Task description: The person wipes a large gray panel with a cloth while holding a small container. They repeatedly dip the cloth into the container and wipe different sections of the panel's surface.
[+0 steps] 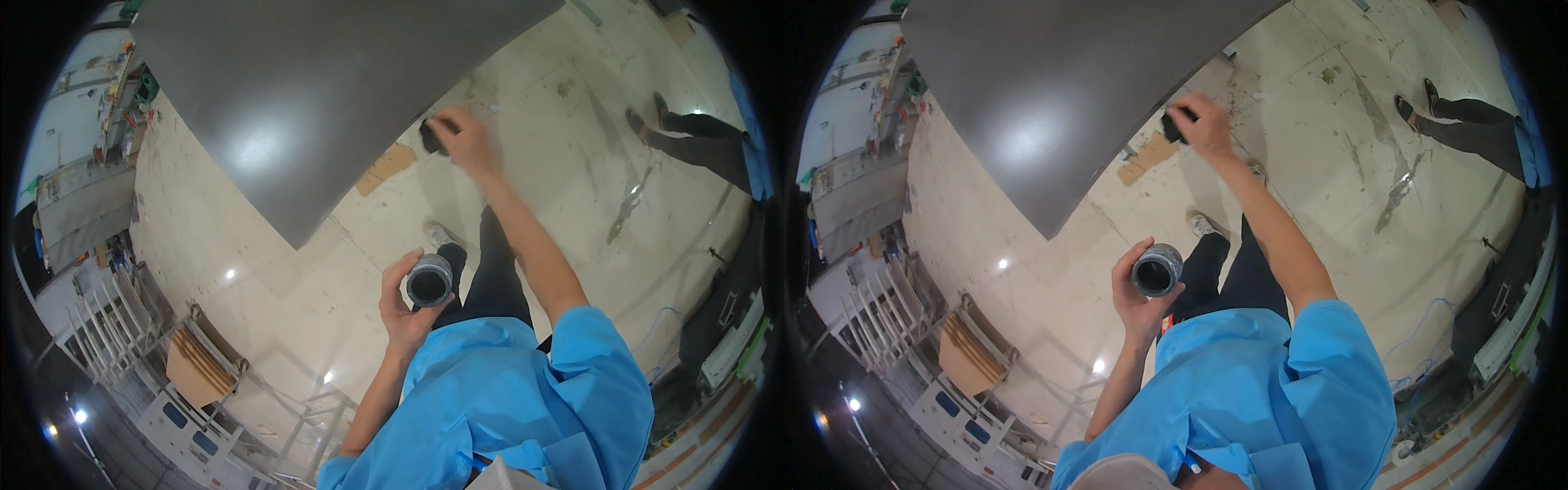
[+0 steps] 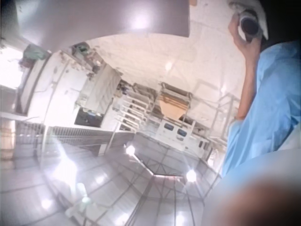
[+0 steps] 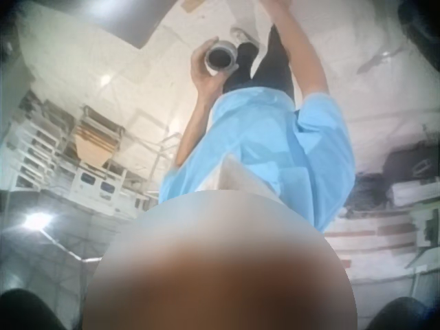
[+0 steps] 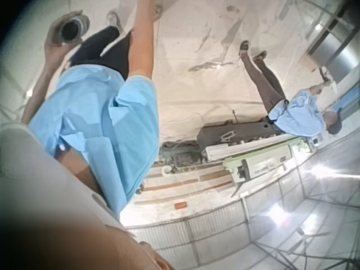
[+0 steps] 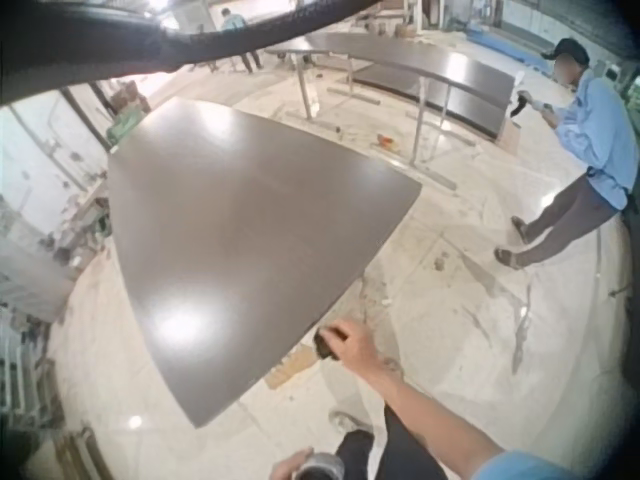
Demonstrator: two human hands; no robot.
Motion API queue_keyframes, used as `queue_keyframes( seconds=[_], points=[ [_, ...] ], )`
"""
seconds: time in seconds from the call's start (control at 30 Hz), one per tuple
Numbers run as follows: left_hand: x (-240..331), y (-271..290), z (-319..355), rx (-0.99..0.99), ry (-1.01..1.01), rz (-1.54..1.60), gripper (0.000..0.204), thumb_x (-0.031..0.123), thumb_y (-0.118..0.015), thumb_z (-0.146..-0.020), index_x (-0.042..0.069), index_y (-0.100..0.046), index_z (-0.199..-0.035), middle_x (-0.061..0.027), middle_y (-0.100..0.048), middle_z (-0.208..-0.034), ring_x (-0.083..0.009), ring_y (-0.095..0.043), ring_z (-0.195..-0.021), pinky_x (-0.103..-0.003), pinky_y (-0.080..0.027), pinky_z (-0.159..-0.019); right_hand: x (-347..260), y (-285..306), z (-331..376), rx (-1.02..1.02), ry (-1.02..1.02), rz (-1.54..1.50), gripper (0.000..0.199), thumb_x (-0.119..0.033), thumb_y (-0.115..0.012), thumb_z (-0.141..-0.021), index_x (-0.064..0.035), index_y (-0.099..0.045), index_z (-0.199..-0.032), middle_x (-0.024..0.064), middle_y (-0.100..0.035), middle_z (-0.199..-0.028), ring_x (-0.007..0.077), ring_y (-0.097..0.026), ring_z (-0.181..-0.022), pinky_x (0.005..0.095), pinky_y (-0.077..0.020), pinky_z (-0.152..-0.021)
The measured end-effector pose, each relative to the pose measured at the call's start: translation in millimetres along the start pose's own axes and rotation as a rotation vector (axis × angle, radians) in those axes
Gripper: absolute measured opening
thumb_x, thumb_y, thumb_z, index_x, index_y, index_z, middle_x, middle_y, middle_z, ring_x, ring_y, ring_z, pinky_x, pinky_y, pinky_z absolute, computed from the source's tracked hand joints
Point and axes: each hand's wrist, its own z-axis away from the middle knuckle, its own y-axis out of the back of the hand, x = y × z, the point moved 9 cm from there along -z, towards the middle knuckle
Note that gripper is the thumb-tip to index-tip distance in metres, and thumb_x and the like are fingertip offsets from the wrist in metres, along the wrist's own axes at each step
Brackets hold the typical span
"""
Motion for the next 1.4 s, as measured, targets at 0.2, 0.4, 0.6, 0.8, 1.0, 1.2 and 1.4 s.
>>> queue_keyframes(
  seconds=[0.2, 0.4, 0.6, 0.8, 1.0, 1.2, 1.4],
  points=[
    [8.6, -42.7, -13.8, 0.003, -0.004, 0.057, 0.078, 0.003, -0.098, -0.074, 0.005, -0.061, -0.143, -0.0189, -0.064, -0.148, -0.0321, -0.061, -0.137, -0.043, -0.048, -0.117, 22.1, 23.8, -12.8, 0.151, -0.101, -0.043, 0.012, -0.014, -0.083, -0.093, -0.0057, -0.077, -0.098, 0.0124, -0.078, -0.099, 0.0297, -0.076, -0.089, 0.0397, -0.059, -0.079],
    [16.4, -67.9, -25.1, -0.077, -0.023, 0.019, 0.087, 0.0, -0.098, -0.074, 0.006, -0.054, -0.149, -0.0205, -0.058, -0.154, -0.0313, -0.057, -0.145, -0.045, -0.047, -0.122, 1.3, 11.8, -10.1, -0.044, 0.016, -0.079, 0.012, -0.015, -0.083, -0.095, -0.0053, -0.076, -0.097, 0.0116, -0.076, -0.095, 0.0281, -0.075, -0.086, 0.0392, -0.0581, -0.077],
    [18.9, -75.7, -30.4, -0.083, -0.019, -0.03, 0.087, 0.001, -0.099, -0.073, 0.006, -0.054, -0.148, -0.0198, -0.058, -0.154, -0.0308, -0.057, -0.144, -0.045, -0.047, -0.121, 2.6, 7.4, -3.8, 0.025, 0.007, -0.09, 0.011, -0.013, -0.082, -0.094, -0.0053, -0.076, -0.097, 0.0124, -0.076, -0.095, 0.0299, -0.075, -0.086, 0.04, -0.0579, -0.077],
    [18.1, -77.3, -34.3, -0.084, -0.021, -0.061, 0.087, 0.0, -0.098, -0.073, 0.006, -0.055, -0.148, -0.0197, -0.059, -0.154, -0.0307, -0.059, -0.142, -0.045, -0.047, -0.121, -2.2, 21.8, -9.8, 0.004, 0.055, -0.057, 0.009, -0.012, -0.082, -0.093, -0.0055, -0.076, -0.095, 0.0119, -0.075, -0.093, 0.0312, -0.074, -0.086, 0.0404, -0.0572, -0.077],
    [20.1, -80.6, -36.0, -0.091, -0.034, -0.015, 0.086, 0.001, -0.099, -0.073, 0.007, -0.056, -0.147, -0.0198, -0.06, -0.154, -0.0304, -0.059, -0.142, -0.045, -0.047, -0.121, -1.6, -4.7, 14.4, -0.079, -0.044, -0.095, 0.009, -0.015, -0.081, -0.094, -0.0073, -0.076, -0.094, 0.0102, -0.076, -0.096, 0.0317, -0.074, -0.087, 0.0417, -0.0572, -0.078],
    [16.0, -73.6, -31.0, -0.09, -0.01, -0.042, 0.085, 0.002, -0.099, -0.074, 0.007, -0.056, -0.147, -0.0198, -0.06, -0.153, -0.0309, -0.059, -0.142, -0.046, -0.046, -0.121, 0.3, -0.5, 6.1, -0.046, -0.002, -0.083, 0.008, -0.013, -0.081, -0.093, -0.0067, -0.076, -0.095, 0.0111, -0.076, -0.095, 0.0321, -0.074, -0.087, 0.0413, -0.0571, -0.077],
    [16.2, -66.8, -29.2, -0.086, -0.026, -0.064, 0.085, 0.002, -0.099, -0.074, 0.007, -0.056, -0.148, -0.0191, -0.06, -0.153, -0.0308, -0.059, -0.143, -0.046, -0.046, -0.122, -7.3, 6.8, 10.2, 0.069, 0.036, -0.063, 0.007, -0.012, -0.081, -0.093, -0.0077, -0.076, -0.095, 0.0109, -0.076, -0.095, 0.0328, -0.074, -0.087, 0.0418, -0.0573, -0.077]
  ],
)
